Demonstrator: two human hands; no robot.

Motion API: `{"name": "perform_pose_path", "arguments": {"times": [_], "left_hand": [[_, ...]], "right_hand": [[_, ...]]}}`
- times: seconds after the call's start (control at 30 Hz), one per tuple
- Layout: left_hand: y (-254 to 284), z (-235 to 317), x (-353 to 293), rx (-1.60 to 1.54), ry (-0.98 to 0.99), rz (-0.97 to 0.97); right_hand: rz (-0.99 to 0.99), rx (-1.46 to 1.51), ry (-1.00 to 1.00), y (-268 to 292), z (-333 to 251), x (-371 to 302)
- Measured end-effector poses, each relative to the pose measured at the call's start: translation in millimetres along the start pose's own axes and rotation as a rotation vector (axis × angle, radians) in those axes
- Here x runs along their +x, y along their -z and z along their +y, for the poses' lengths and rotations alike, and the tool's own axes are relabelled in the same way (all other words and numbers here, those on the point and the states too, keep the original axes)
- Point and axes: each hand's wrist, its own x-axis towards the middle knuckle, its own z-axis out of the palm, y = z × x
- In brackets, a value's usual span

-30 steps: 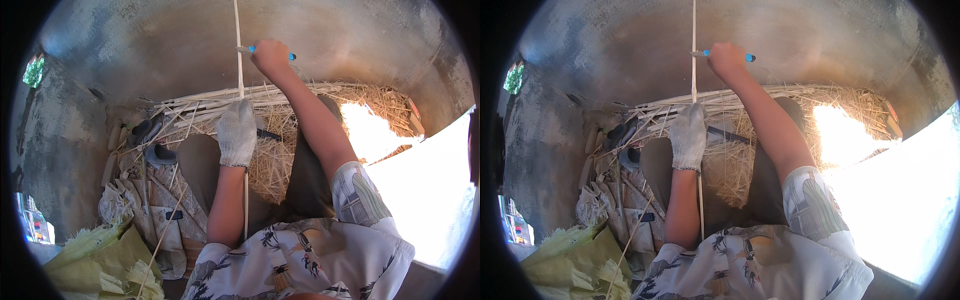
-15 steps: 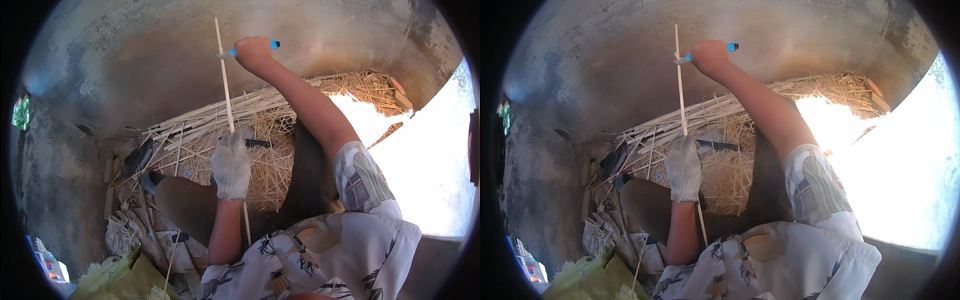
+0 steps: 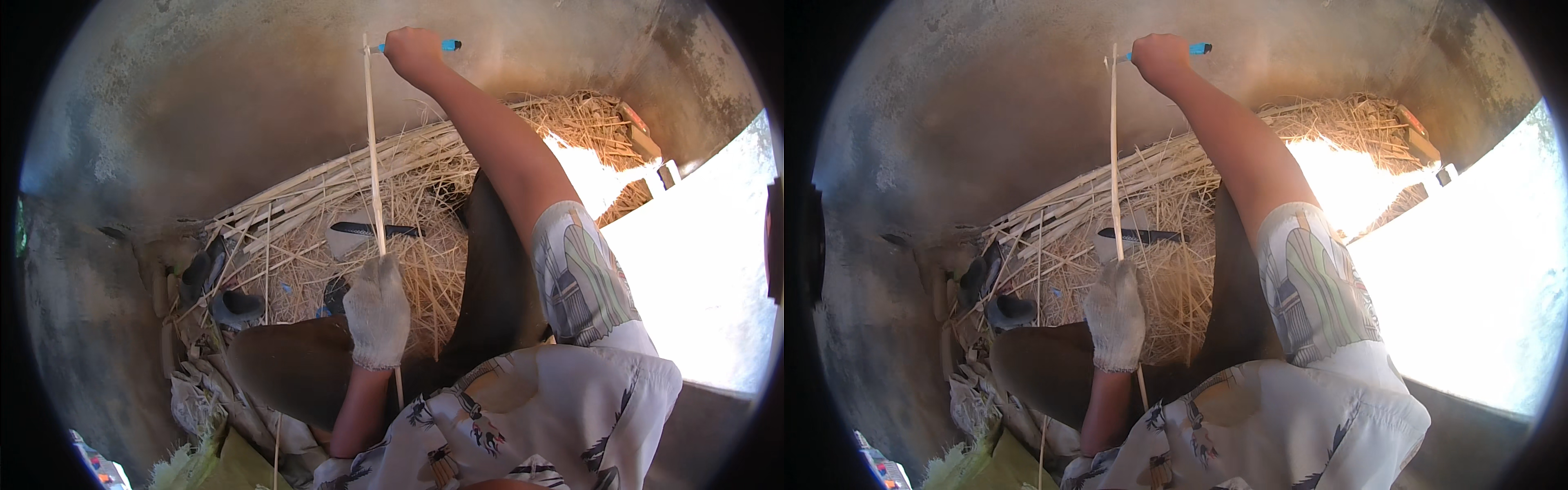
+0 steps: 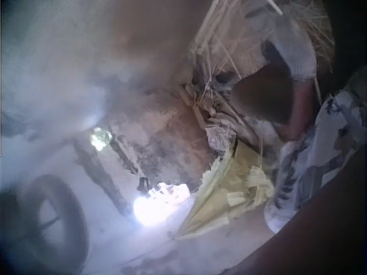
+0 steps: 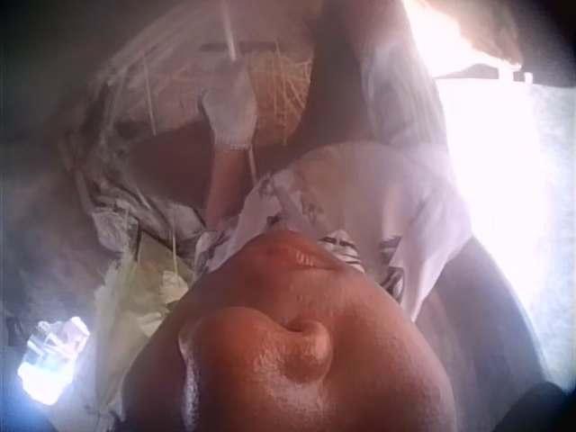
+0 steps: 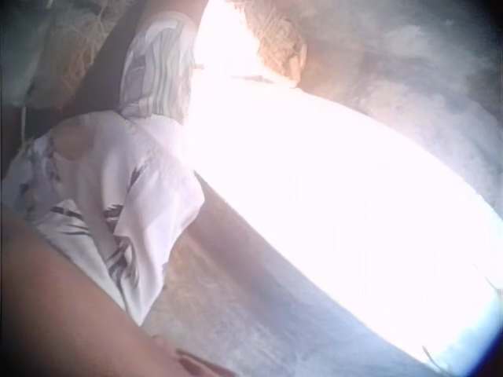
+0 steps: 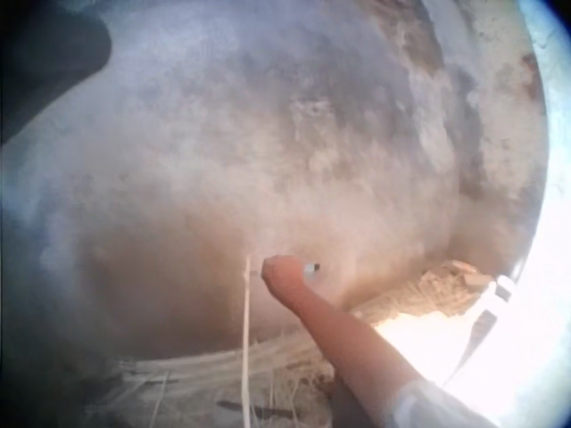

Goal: The person sits cross-legged on the floor and uses a knife to split long bamboo strips into thinner pieces. They hold the bamboo with a gloved left hand and carefully shave the material with the knife in their right hand, discarding the shavings onto the floor.

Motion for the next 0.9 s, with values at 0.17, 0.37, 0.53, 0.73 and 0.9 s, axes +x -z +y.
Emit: {"name": "perform_pose_path", "arguments": {"times": [0.17, 0.37, 0.53, 0.73, 0.9], "left_hand": [[-9, 9, -22, 0.003, 0.049, -0.065], [-14, -31, 0, -0.324, 0.333, -0.104], [14, 6, 21, -0.830, 0.660, -0.151], [44, 11, 40, -0.858, 0.571, 0.023], [64, 37, 69, -0.616, 0.546, 0.053]], "right_hand": [[-0.120, 0.091, -0.397, -61, 58, 15], [-0.515, 0.227, -0.489, -106, 84, -45], [-0.666, 0.808, -0.662, -129, 61, -30], [-0.909, 1.887, -0.575, -64, -19, -2], [-0.829, 1.827, -0.325, -18, -70, 2]]}}
